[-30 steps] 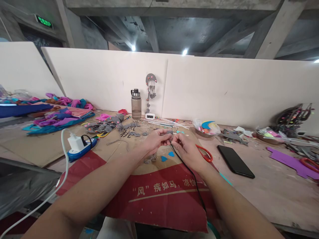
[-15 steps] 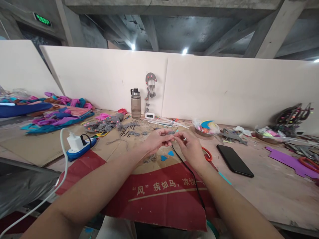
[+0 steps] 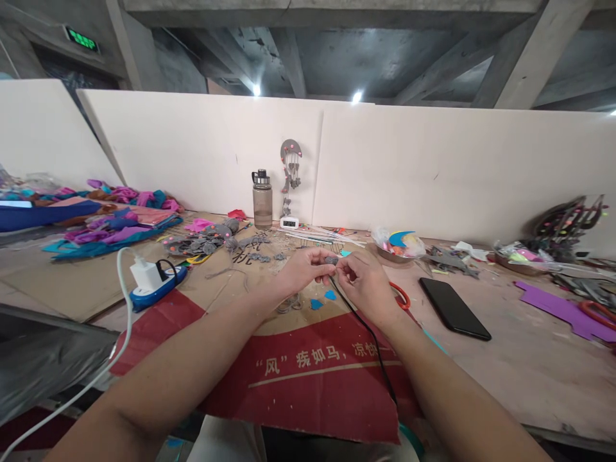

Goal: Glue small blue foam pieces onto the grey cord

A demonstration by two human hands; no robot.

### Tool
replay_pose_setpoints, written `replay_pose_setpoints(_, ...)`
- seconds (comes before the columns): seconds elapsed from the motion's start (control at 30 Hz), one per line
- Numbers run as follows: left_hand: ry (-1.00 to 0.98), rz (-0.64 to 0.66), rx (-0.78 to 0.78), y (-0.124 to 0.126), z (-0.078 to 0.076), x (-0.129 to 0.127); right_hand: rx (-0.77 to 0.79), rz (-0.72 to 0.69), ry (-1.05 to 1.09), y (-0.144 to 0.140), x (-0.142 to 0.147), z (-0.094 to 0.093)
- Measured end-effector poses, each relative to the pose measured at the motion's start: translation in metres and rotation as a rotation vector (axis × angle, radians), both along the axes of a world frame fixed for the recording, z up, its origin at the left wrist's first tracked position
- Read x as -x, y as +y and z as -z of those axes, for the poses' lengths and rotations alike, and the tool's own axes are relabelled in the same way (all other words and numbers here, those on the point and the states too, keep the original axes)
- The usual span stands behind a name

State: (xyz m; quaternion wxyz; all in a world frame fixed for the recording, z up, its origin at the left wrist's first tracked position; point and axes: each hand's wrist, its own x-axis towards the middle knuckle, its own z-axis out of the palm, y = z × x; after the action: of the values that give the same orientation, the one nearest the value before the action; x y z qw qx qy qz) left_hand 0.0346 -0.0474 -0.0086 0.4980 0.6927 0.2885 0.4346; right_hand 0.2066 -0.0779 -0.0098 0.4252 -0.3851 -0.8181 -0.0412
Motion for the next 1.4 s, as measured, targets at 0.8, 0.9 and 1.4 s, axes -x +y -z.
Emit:
replay_pose_setpoints(0.8,-0.056,-0.045,0.078,-0.001,0.005,-0.004,0.458,0.003,0.430,0.011,-0.004,0.005)
replay_pose_setpoints(0.9,-0.027,-0.065,0.106,-0.003,0.003,-0.003,0.364,0.067,0.382,0.010,-0.002,0.006)
replay_pose_setpoints(1.4,0.037,-0.091,0.119,0.001,0.008,-0.006,-0.325,0.308,-0.262,0.006,0.000,0.012)
